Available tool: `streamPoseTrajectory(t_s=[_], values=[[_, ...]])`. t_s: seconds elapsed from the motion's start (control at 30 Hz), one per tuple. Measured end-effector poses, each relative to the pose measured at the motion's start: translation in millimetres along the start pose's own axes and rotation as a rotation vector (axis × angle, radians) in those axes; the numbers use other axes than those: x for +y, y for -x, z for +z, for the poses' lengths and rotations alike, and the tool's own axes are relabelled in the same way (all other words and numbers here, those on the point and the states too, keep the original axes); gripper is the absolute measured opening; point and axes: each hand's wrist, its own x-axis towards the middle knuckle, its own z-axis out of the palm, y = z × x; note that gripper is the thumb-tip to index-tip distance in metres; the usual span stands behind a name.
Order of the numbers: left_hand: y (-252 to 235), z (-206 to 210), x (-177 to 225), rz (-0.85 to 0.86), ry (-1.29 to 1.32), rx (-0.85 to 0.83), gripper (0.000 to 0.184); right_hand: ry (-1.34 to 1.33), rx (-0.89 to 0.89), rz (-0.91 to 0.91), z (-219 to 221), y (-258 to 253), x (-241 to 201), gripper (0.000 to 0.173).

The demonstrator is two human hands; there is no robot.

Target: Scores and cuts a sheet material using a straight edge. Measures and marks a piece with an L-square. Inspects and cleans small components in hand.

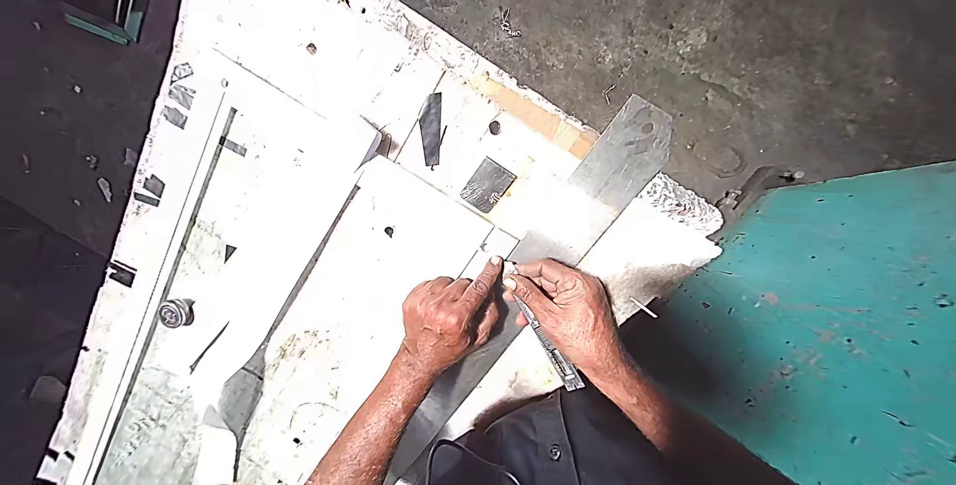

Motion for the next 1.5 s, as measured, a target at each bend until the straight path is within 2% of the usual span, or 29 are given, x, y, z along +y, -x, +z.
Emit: streamPoseTrajectory(t_s=[1.23, 1.37, 1.5], values=[[4.9, -0.3, -7.1, 0.045, 0.113, 0.070, 0.031, -0.076, -0.046, -0.056, -1.5, 2.3, 1.3, 0.019], [12.3, -1.1, -6.4, 0.081, 0.259, 0.144, 0.029, -0.091, -0.079, -0.125, -8.0, 11.4, 0.3, 0.018], [21.5, -8.4, 17.9, -0.080, 0.571, 0.215, 0.028, -0.100, -0.129, -0.141, -18.3, 25.5, -4.8, 0.017]])
